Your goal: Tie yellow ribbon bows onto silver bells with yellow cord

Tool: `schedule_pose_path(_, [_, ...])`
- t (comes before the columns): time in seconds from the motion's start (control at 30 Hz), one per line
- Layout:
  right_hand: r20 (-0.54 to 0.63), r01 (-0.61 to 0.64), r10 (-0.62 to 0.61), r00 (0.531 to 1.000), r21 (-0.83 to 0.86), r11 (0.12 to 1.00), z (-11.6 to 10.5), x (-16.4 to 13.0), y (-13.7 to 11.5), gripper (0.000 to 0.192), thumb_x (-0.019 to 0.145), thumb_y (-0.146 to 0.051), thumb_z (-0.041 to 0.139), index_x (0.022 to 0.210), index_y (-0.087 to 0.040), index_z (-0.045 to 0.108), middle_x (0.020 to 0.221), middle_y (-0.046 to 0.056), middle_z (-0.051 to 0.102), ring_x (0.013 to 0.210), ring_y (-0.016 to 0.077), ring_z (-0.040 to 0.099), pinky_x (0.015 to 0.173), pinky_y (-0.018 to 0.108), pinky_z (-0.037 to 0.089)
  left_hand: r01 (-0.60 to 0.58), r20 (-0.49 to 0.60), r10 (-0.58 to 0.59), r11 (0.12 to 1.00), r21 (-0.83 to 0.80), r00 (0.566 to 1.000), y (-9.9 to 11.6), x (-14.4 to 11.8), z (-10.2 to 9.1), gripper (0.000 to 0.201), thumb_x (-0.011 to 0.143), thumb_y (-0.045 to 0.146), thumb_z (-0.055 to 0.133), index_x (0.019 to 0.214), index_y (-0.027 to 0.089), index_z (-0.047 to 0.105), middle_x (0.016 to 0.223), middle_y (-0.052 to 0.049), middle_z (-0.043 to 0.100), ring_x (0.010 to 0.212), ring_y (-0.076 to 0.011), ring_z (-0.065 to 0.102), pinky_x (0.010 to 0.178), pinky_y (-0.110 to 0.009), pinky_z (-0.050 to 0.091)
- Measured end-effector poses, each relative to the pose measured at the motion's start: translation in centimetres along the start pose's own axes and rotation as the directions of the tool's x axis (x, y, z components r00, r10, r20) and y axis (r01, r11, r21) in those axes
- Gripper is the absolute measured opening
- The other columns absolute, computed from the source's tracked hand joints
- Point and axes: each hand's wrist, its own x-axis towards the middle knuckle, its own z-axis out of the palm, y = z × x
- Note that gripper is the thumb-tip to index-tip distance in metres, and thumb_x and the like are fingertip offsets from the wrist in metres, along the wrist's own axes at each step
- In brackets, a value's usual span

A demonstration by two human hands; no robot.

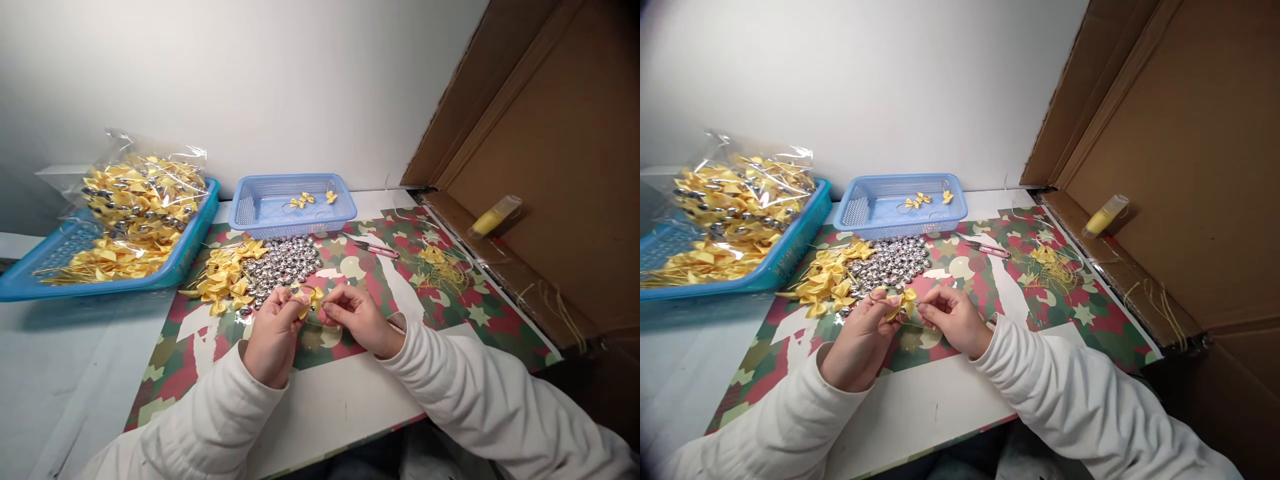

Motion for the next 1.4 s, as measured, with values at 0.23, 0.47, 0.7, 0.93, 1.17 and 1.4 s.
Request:
schedule_pose_path(0.23, [-0.019, -0.009, 0.009, 1.0, -0.037, 0.999, 0.14, -0.04, -0.12, 0.032, 0.073, -0.047, 0.069, 0.071, -0.018, 0.054, 0.058, -0.004, 0.053, 0.052, 0.0086, 0.047, 0.053, 0.023, 0.041, 0.001, 0.037, -0.001, 1.0, 0.014, 0.999, -0.08, -0.11, 0.18, 0.033, 0.056, 0.017, 0.07, 0.069, 0.02, 0.039, 0.056, 0.008, 0.05, 0.054, -0.0089, 0.047, 0.055, -0.021, 0.038])
schedule_pose_path(0.47, [-0.047, 0.026, -0.03, 0.998, -0.094, 0.995, 0.14, -0.26, -0.32, 0.028, 0.076, -0.044, 0.067, 0.072, -0.018, 0.056, 0.059, -0.003, 0.055, 0.055, 0.0094, 0.051, 0.056, 0.024, 0.045, 0.004, 0.051, -0.003, 1.0, -0.026, 0.999, -0.33, 0.05, 0.01, 0.036, 0.056, 0.017, 0.071, 0.068, 0.02, 0.038, 0.056, 0.008, 0.05, 0.055, -0.0085, 0.047, 0.057, -0.021, 0.038])
schedule_pose_path(0.7, [-0.083, 0.107, -0.13, 0.988, -0.232, 0.967, 0.11, -0.55, -0.76, 0.022, 0.079, -0.037, 0.063, 0.071, -0.018, 0.058, 0.06, -0.002, 0.055, 0.057, 0.0108, 0.053, 0.056, 0.024, 0.048, -0.004, 0.004, 0.004, 0.999, -0.035, 1.0, -0.06, -0.08, 0.1, 0.035, 0.054, 0.016, 0.072, 0.068, 0.02, 0.04, 0.057, 0.008, 0.05, 0.055, -0.0088, 0.047, 0.055, -0.021, 0.037])
schedule_pose_path(0.93, [-0.093, 0.142, -0.179, 0.98, -0.308, 0.941, -0.04, -0.67, -0.96, 0.015, 0.08, -0.029, 0.061, 0.072, -0.017, 0.059, 0.061, -0.001, 0.056, 0.056, 0.0108, 0.053, 0.054, 0.023, 0.046, -0.013, 0.016, 0.014, 0.999, -0.031, 1.0, 0.01, -0.06, 0.13, 0.034, 0.054, 0.015, 0.072, 0.067, 0.02, 0.041, 0.057, 0.008, 0.049, 0.055, -0.0083, 0.045, 0.055, -0.02, 0.038])
schedule_pose_path(1.17, [-0.096, 0.168, -0.222, 0.97, -0.391, 0.905, 0.01, -0.67, -0.87, 0.014, 0.081, -0.028, 0.06, 0.072, -0.017, 0.061, 0.06, 0.0, 0.058, 0.055, 0.0112, 0.054, 0.051, 0.023, 0.046, -0.012, -0.006, 0.012, 1.0, -0.005, 1.0, -0.04, -0.06, 0.08, 0.032, 0.054, 0.015, 0.071, 0.068, 0.02, 0.043, 0.056, 0.008, 0.05, 0.053, -0.009, 0.048, 0.052, -0.02, 0.038])
schedule_pose_path(1.4, [-0.066, 0.237, -0.322, 0.944, -0.54, 0.807, -0.38, -0.73, -0.71, 0.013, 0.083, -0.025, 0.057, 0.073, -0.018, 0.063, 0.063, 0.002, 0.062, 0.057, 0.0123, 0.056, 0.052, 0.023, 0.044, 0.0, 0.011, 0.0, 1.0, -0.018, 1.0, -0.32, 0.11, -0.16, 0.036, 0.053, 0.016, 0.072, 0.07, 0.021, 0.041, 0.056, 0.007, 0.054, 0.057, -0.0102, 0.052, 0.059, -0.021, 0.041])
